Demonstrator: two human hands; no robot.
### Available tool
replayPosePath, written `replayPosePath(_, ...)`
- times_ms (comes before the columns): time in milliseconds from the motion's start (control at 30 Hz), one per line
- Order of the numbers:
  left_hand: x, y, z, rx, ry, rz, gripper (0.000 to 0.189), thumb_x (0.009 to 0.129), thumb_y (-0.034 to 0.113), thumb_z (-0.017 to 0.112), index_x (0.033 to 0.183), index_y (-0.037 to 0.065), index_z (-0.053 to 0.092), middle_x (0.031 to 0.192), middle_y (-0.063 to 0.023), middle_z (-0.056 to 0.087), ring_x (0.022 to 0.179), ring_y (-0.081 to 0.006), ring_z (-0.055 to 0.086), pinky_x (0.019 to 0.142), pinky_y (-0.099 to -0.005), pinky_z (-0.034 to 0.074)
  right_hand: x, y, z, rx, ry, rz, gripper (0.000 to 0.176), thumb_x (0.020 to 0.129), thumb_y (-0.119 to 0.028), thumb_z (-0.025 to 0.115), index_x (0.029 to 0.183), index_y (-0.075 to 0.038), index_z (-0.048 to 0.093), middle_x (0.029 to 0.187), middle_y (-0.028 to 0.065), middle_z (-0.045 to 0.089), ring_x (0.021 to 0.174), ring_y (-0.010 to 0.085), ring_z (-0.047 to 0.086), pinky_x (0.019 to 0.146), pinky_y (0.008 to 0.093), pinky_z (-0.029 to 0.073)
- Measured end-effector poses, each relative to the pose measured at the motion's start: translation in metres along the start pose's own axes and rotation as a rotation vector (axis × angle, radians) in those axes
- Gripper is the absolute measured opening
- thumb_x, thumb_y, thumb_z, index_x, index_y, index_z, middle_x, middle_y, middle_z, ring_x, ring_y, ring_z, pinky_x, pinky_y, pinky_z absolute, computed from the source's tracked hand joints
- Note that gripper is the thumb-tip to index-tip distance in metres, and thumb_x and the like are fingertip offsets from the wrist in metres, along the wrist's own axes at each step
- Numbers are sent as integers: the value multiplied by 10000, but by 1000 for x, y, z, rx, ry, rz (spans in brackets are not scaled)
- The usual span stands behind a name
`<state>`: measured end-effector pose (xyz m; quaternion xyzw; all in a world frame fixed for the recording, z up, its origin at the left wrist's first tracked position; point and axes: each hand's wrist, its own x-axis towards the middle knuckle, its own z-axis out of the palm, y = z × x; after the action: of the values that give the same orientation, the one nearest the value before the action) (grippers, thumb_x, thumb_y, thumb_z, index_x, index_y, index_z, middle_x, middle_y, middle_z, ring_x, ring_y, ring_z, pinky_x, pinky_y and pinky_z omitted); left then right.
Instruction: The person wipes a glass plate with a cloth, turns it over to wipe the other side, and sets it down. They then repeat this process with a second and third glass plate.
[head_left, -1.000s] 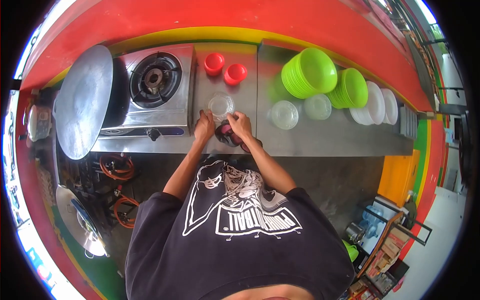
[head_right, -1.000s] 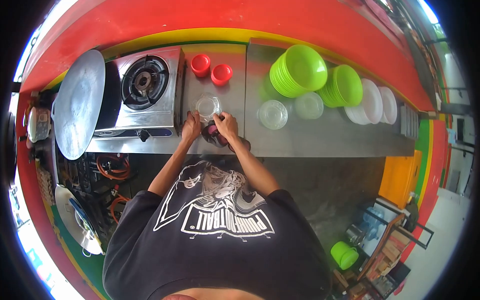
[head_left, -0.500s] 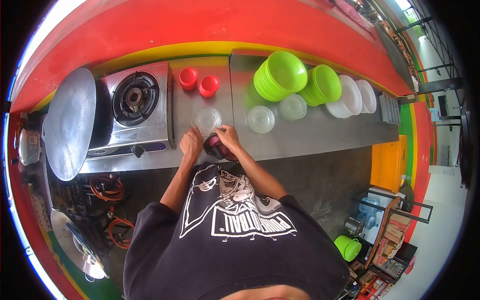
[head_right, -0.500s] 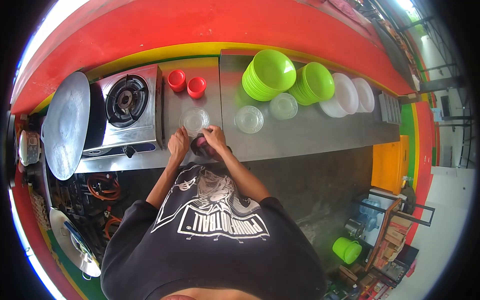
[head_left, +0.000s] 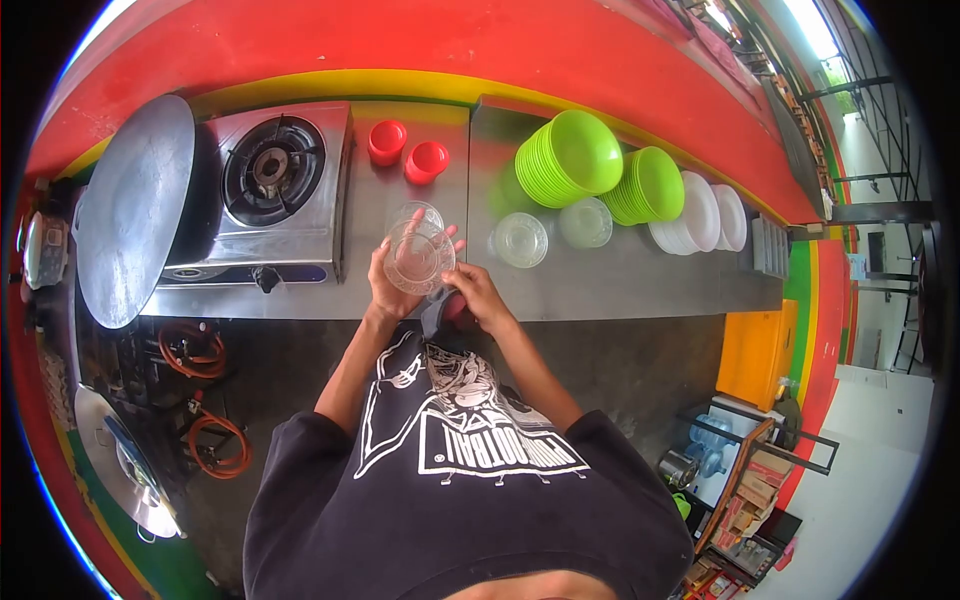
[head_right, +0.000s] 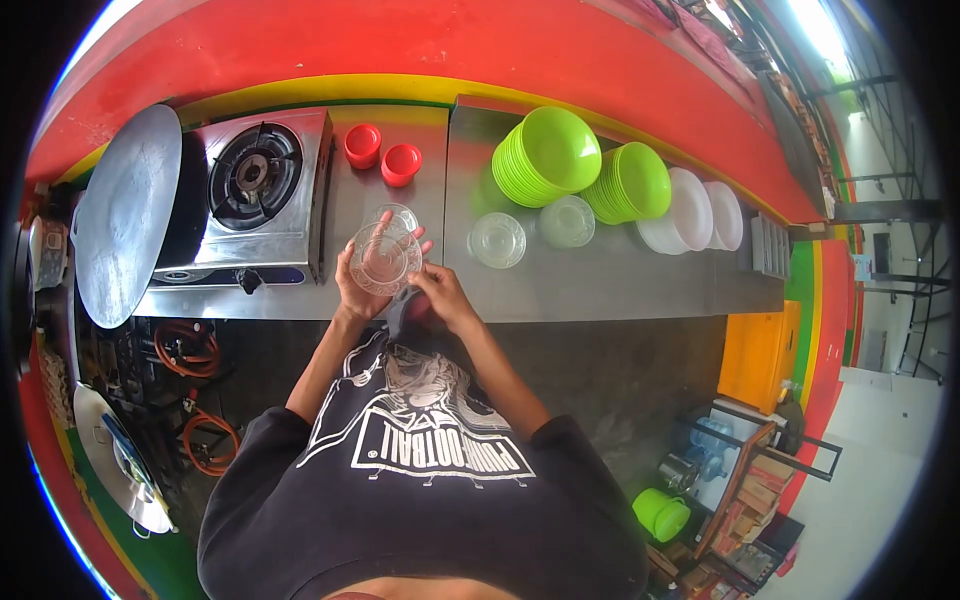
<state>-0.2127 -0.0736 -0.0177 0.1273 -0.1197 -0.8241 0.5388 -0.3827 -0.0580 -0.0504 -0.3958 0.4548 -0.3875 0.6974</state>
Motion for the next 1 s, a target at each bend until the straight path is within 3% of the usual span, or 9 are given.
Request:
replayPosePath(67, 1, 0, 5, 2, 3, -12, 868, 881, 683, 519, 1582, 225, 291, 1542, -245, 365, 1367, -447, 436, 1149, -561, 358, -6, -10, -5, -125, -30, 1, 254, 991, -261, 631, 937, -21, 693, 918, 18, 676, 870, 78, 586, 814, 245, 463)
replayPosePath(267, 0, 12, -9, 43, -1, -75, 822, 902, 660, 497, 1570, 222, 308, 1518, -228, 410, 1389, -397, 425, 1104, -553, 414, -41, -104, 7, 326, 306, -283, 326, 1022, -263, 584, 1218, -4, 603, 1057, 62, 683, 986, 113, 641, 797, 265, 526)
replayPosePath(367, 0, 2, 23, 47, 125, -122, 780, 948, 643, 459, 1558, 176, 326, 1490, -220, 450, 1379, -374, 443, 1085, -541, 434, -48, -104, 32, -207, 214, -352, 416, 976, -205, 625, 1351, -40, 554, 1249, 93, 622, 1117, 177, 628, 889, 314, 519)
replayPosePath(467, 4, -3, 26, 54, -153, -133, 731, 995, 606, 417, 1559, 150, 320, 1474, -210, 474, 1373, -357, 456, 1096, -543, 415, -27, -81, 60, -856, 214, -824, 464, 916, -96, 637, 1356, 8, 533, 1307, 165, 585, 1157, 331, 615, 945, 410, 498)
replayPosePath(500, 3, 1, 33, 3, -219, -124, 707, 1016, 575, 403, 1561, 135, 313, 1464, -204, 488, 1366, -329, 469, 1124, -515, 387, -26, -81, 65, -905, 234, -840, 458, 901, -87, 633, 1331, 36, 534, 1297, 222, 560, 1151, 424, 576, 982, 458, 471)
replayPosePath(733, -7, 8, 32, 346, -25, 28, 733, 976, 488, 473, 1569, 108, 271, 1429, -184, 504, 1319, -325, 501, 1138, -460, 373, -35, -79, 67, -1053, 314, -616, 409, 892, -123, 648, 1248, 55, 556, 1214, 208, 591, 1010, 400, 631, 841, 460, 523)
replayPosePath(833, -9, 14, 38, 464, -68, 53, 773, 940, 481, 543, 1559, 90, 292, 1384, -159, 510, 1279, -295, 511, 1124, -438, 374, -47, -91, 69, -1030, 251, -299, 345, 893, -143, 636, 1159, 74, 602, 1107, 217, 619, 923, 430, 639, 820, 458, 524)
replayPosePath(933, -6, 19, 37, 511, -107, 50, 815, 913, 513, 570, 1548, 78, 303, 1363, -170, 516, 1260, -314, 514, 1103, -435, 389, -47, -93, 61, -945, 85, -232, 354, 878, -201, 629, 1104, 71, 645, 1045, 252, 663, 942, 452, 656, 775, 483, 541)
replayPosePath(1000, -8, 22, 38, 523, -118, 20, 840, 902, 540, 576, 1543, 70, 306, 1353, -185, 519, 1254, -334, 513, 1085, -438, 408, -47, -97, 57, -784, -10, -123, 328, 892, -191, 620, 1082, 73, 664, 987, 218, 694, 913, 391, 684, 777, 438, 540)
